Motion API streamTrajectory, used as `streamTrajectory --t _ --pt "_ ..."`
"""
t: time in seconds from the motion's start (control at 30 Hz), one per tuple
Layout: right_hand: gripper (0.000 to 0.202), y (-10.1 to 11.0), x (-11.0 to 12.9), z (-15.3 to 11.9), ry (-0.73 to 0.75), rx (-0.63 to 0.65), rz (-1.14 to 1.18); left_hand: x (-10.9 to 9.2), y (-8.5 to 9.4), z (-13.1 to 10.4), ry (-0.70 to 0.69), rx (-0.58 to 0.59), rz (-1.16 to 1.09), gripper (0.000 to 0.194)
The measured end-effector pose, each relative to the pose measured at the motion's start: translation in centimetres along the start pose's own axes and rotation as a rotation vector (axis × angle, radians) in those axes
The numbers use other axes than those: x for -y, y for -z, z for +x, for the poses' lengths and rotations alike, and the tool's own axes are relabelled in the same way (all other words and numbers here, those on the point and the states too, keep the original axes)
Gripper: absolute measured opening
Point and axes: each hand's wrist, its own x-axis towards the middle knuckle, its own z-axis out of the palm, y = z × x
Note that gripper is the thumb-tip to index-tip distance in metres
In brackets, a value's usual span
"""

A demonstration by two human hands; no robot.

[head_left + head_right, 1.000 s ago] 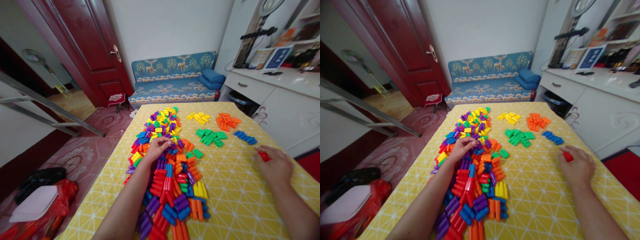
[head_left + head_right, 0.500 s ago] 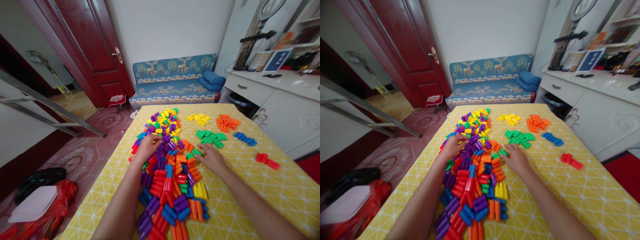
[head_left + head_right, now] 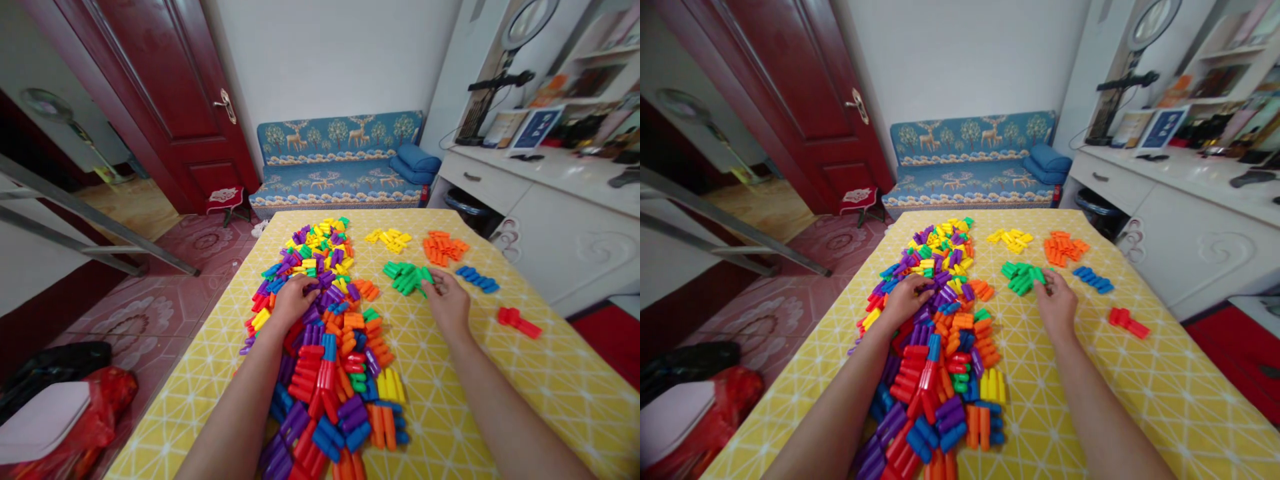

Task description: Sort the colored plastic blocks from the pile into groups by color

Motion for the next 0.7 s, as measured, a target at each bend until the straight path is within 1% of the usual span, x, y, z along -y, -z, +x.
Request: streamTrajectory --t 0.07,0.1,0.13,0.2,0.23,0.27,0.3,0.37,0.47,0.53,0.57,0.6,0.7 --pt "0.050 0.2 -0.4 0.3 -0.043 0.018 0.040 -0.2 0.1 -0.1 -0.004 0.003 0.020 0.025" --pt "0.051 0.3 -0.4 0.1 -0.041 0.012 0.032 -0.3 0.2 -0.2 -0.010 0.005 0.033 0.027" --pt "0.050 0.3 -0.3 -0.1 -0.015 -0.010 0.009 -0.5 0.3 -0.2 -0.015 0.005 0.047 0.031" --pt "0.042 0.2 0.4 -1.0 0.097 -0.073 -0.057 -0.7 0.3 -0.4 -0.018 0.009 0.068 0.037" --pt "0.037 0.1 0.9 -1.6 0.160 -0.089 -0.080 -0.7 0.3 -0.5 -0.016 0.014 0.073 0.039" --pt "0.033 -0.1 1.6 -2.2 0.212 -0.077 -0.091 -0.7 0.3 -0.5 -0.011 0.018 0.073 0.039" --pt "0.029 -0.3 2.3 -2.9 0.252 -0.038 -0.092 -0.7 0.2 -0.5 -0.008 0.020 0.069 0.039" --pt "0.024 -0.9 3.6 -4.3 0.302 0.104 -0.066 -0.6 0.1 -0.5 -0.012 -0.002 0.035 0.038" --pt "0.019 -2.0 5.1 -5.9 0.379 0.319 -0.016 -0.7 0.0 -0.4 -0.072 -0.119 -0.112 0.035" --pt "0.018 -2.5 5.4 -6.4 0.422 0.388 -0.005 -1.0 0.2 -0.3 -0.156 -0.176 -0.231 0.037" --pt "0.017 -2.7 5.4 -6.5 0.429 0.404 -0.003 -1.3 0.3 -0.4 -0.205 -0.165 -0.280 0.038" --pt "0.017 -2.7 5.4 -6.6 0.423 0.411 -0.003 -1.6 0.5 -0.4 -0.252 -0.124 -0.318 0.038" --pt "0.017 -2.5 5.1 -6.4 0.363 0.420 -0.014 -2.4 0.7 -0.6 -0.331 0.056 -0.346 0.040"
